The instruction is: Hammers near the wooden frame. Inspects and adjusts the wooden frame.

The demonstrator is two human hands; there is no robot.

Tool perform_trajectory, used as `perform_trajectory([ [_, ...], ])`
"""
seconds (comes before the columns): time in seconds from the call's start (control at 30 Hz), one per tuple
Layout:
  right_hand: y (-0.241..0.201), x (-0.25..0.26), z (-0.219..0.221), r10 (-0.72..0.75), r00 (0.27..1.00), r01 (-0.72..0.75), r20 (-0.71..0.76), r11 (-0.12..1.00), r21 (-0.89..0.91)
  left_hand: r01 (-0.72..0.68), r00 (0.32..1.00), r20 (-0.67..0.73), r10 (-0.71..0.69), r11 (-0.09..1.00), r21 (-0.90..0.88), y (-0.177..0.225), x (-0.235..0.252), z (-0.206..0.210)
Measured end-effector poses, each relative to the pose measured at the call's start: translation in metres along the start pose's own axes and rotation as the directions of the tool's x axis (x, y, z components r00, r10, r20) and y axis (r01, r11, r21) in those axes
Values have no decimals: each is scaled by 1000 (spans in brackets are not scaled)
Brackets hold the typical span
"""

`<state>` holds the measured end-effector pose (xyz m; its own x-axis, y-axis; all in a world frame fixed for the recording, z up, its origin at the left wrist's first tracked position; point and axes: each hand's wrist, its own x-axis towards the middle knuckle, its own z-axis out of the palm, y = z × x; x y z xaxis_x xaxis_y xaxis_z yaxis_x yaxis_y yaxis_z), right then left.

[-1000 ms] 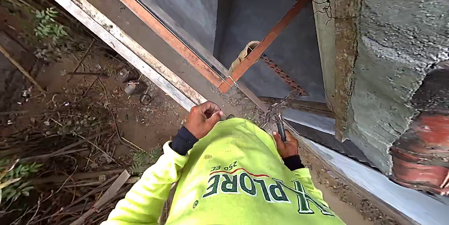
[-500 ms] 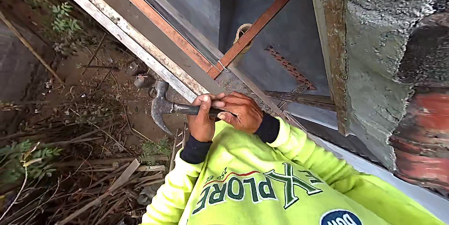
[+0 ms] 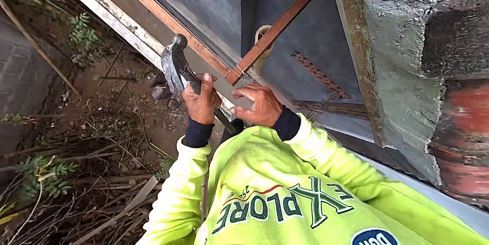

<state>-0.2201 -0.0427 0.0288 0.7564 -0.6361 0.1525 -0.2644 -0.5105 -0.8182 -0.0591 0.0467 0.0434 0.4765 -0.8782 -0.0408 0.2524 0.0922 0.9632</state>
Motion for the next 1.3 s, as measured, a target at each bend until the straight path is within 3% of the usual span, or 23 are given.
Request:
perform_trajectory([
  [0.07, -21, -3, 4, 109, 968, -131, 227, 988, 85, -105, 992, -83, 99, 991, -79, -3, -1, 24],
  [0.1, -26, -3, 8, 163, 957, -205, 239, 965, 162, -159, 982, -111, 150, 984, -76, -3, -2, 33],
  [0.17, -24, -7, 16, 231, 966, -254, 120, 937, 240, -217, 975, -41, 219, 975, 41, 0, -6, 39],
  [0.2, -19, -10, 16, 240, 970, -242, 37, 943, 229, -244, 968, 89, 233, 957, 154, 5, -5, 32],
  [0.27, -7, -15, 12, 226, 969, -202, -99, 956, 211, -344, 902, 404, 153, 820, 457, 25, 6, 5],
  [0.3, -1, -17, 7, 240, 961, -207, -140, 954, 215, -420, 865, 487, 122, 708, 568, 33, 16, -8],
  [0.43, 20, -21, -12, 285, 931, -212, -227, 930, 299, -619, 760, 648, 53, 366, 695, 39, 75, -29],
  [0.5, 20, -23, -17, 323, 914, -237, -246, 916, 323, -691, 678, 726, -113, 238, 682, 37, 105, -23],
  [0.6, 22, -32, -19, 357, 894, -257, -271, 904, 342, -710, 609, 686, -398, 112, 695, 44, 132, -7],
  [0.7, 23, -44, -15, 377, 884, -270, -277, 895, 355, -706, 560, 632, -536, 90, 702, 51, 147, 4],
  [0.83, 26, -58, -9, 417, 873, -307, -255, 874, 378, -687, 498, 619, -607, 159, 709, 50, 163, 14],
  [0.93, 28, -64, -8, 428, 868, -319, -251, 870, 376, -701, 469, 609, -640, 151, 697, 48, 164, 18],
  [1.3, 36, -65, -9, 404, 871, -303, -280, 890, 342, -799, 461, 770, -442, 170, 576, 28, 135, 12],
])
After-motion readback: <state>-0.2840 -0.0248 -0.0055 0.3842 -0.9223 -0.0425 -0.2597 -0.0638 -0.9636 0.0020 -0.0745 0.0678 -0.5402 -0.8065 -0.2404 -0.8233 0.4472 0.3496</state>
